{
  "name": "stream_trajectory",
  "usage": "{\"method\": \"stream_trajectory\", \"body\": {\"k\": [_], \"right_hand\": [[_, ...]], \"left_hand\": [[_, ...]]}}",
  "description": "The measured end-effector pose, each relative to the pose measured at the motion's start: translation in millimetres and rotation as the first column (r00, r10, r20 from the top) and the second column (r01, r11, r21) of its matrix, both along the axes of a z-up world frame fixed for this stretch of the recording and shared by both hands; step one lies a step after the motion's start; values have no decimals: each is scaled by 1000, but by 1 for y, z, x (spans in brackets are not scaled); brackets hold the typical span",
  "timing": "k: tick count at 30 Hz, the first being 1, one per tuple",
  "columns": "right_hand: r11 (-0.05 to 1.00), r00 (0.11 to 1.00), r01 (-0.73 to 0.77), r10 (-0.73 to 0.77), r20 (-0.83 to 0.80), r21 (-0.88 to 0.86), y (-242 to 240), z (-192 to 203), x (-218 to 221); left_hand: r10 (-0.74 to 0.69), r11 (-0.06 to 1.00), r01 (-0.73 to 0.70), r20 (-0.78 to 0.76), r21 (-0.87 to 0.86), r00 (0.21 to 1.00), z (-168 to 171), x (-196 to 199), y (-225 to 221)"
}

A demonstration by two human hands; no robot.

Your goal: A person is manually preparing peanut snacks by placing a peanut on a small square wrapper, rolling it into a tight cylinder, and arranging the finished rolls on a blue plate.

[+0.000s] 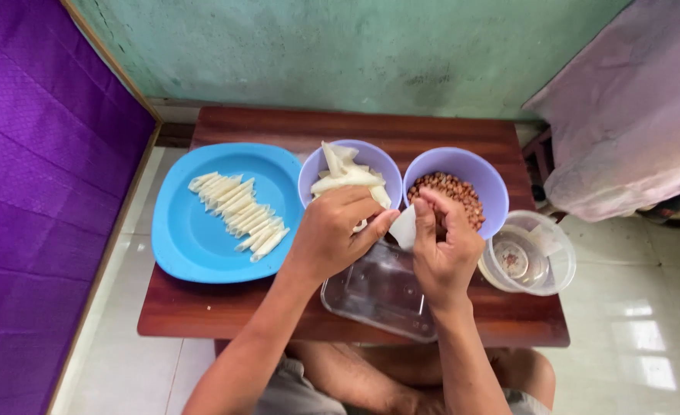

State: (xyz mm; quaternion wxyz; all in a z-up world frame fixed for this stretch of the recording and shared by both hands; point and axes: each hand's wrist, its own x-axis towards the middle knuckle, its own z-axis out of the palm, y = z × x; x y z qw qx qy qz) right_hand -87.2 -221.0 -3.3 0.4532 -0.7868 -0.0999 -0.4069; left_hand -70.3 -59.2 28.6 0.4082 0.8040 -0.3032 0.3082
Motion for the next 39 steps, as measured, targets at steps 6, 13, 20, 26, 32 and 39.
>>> {"method": "stream_trajectory", "body": {"k": [6,13,20,26,32,39], "right_hand": [[992,991,-122,122,45,1,0,-19,-12],[977,972,-196,205,-118,84,-4,-35,-56],[956,902,-212,271,-338,201,-14,-56,-69],[933,855,-285,350,-382,218,-20,-49,-56],[874,776,-308,460,-433,376,-27,-53,-60],[824,773,-275,496,-395,496,-33,-53,-57]], "left_hand": [[30,968,-37,-34,-248,999,-37,-42,-15],[8,937,-93,-248,-335,969,-77,-88,-23],[-2,969,-111,-457,-222,890,-81,-98,-18],[103,968,-194,-454,-159,885,-79,-93,-20],[192,960,-263,-445,-102,875,-81,-98,-23],[287,925,-367,-457,-97,842,-84,-96,-34]]}}
